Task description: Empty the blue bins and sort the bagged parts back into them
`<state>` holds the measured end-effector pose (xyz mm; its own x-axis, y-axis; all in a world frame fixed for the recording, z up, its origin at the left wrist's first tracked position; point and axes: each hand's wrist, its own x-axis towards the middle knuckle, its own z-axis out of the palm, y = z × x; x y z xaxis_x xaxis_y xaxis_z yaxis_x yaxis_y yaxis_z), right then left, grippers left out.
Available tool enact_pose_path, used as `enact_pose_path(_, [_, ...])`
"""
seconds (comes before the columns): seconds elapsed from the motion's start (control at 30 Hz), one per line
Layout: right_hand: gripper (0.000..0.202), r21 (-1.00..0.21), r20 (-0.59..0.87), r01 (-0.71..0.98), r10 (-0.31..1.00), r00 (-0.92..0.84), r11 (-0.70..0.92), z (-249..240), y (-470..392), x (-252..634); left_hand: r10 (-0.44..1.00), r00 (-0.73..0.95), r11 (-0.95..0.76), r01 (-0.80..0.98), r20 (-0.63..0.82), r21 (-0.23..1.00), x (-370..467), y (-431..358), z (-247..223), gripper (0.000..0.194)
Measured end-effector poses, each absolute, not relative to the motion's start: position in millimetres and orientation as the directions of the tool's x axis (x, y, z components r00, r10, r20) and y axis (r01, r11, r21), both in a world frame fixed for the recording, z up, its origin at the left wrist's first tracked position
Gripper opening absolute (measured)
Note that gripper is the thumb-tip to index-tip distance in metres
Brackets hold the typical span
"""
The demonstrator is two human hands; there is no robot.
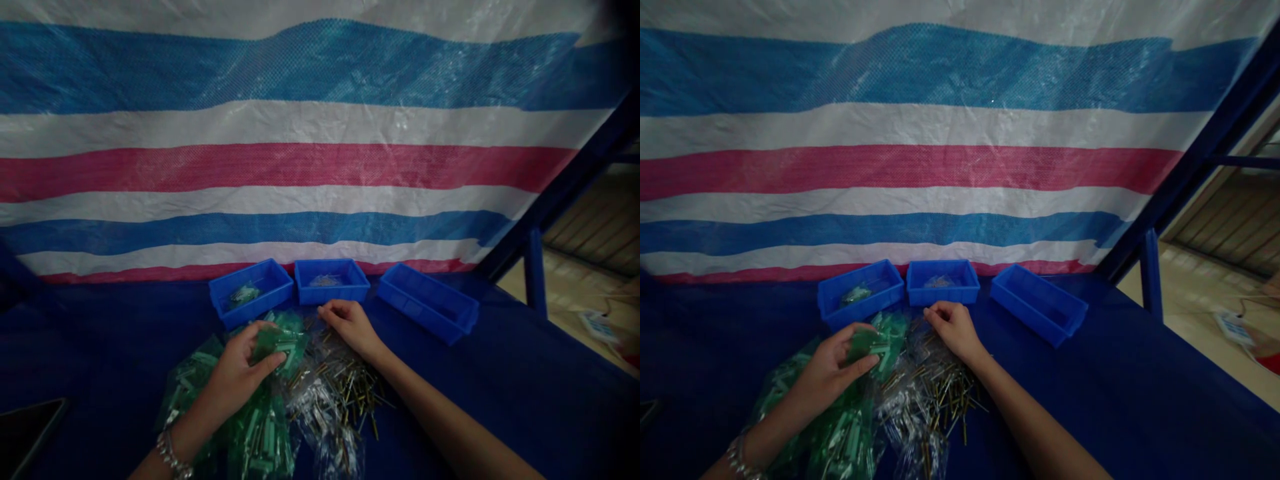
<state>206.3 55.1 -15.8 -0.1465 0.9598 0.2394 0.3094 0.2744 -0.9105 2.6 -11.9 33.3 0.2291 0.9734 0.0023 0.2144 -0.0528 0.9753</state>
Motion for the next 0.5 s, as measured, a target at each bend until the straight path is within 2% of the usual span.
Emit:
enact_pose_path(0.2, [0.029, -0.904, 0.23, 0.333, 0.961, -0.157, 0.27, -13.7, 52.1, 208.8, 0.96, 0.274, -0.14, 0.285, 0.059, 0.948, 6.6, -15.7, 30.3, 0.021])
enact_pose_path(0.33, [0.028, -0.907, 0.22, 0.332, 0.963, -0.154, 0.26, -12.7, 51.8, 208.8, 0.961, 0.275, -0.126, 0.336, 0.031, 0.933, 6.7, -16.0, 30.7, 0.02])
enact_pose_path(0.5, [0.028, -0.909, 0.204, 0.334, 0.966, -0.159, 0.247, -13.5, 52.2, 208.6, 0.955, 0.295, -0.081, 0.254, 0.003, 0.964, 6.3, -15.0, 34.4, 0.018])
